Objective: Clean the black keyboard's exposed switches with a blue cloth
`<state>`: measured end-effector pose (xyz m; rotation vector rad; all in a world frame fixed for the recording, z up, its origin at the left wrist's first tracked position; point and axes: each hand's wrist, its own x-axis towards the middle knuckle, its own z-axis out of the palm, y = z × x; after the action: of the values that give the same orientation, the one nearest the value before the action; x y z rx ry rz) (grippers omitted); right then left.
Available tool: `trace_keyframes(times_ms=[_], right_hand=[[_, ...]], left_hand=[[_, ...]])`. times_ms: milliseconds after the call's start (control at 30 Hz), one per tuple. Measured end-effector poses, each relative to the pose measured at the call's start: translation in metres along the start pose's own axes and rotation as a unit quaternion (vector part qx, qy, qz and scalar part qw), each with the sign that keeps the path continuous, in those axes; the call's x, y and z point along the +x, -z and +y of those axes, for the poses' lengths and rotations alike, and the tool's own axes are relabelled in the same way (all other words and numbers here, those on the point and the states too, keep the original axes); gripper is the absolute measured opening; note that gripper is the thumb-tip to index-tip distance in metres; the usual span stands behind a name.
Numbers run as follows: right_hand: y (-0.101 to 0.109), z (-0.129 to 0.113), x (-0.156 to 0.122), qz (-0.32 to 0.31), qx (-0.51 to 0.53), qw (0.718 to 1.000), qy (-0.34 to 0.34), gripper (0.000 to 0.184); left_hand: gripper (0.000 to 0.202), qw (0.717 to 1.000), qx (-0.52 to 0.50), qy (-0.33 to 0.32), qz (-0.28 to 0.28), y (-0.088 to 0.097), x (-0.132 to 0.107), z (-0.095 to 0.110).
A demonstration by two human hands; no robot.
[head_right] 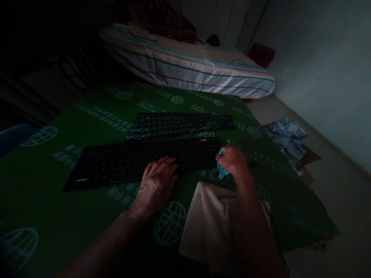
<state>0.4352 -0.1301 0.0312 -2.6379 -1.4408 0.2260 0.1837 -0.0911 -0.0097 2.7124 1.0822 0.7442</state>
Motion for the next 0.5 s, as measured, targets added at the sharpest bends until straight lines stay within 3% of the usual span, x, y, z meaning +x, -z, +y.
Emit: trace_keyframes(times_ms=[500], right_hand=[[-0.0011,0.0007,0.0013,-0.005,0.004,1.000,0.000,0.020]], left_hand=[[0.027,1.000,0.002,0.002,0.000,-0.0002,0.0001,0.0001]])
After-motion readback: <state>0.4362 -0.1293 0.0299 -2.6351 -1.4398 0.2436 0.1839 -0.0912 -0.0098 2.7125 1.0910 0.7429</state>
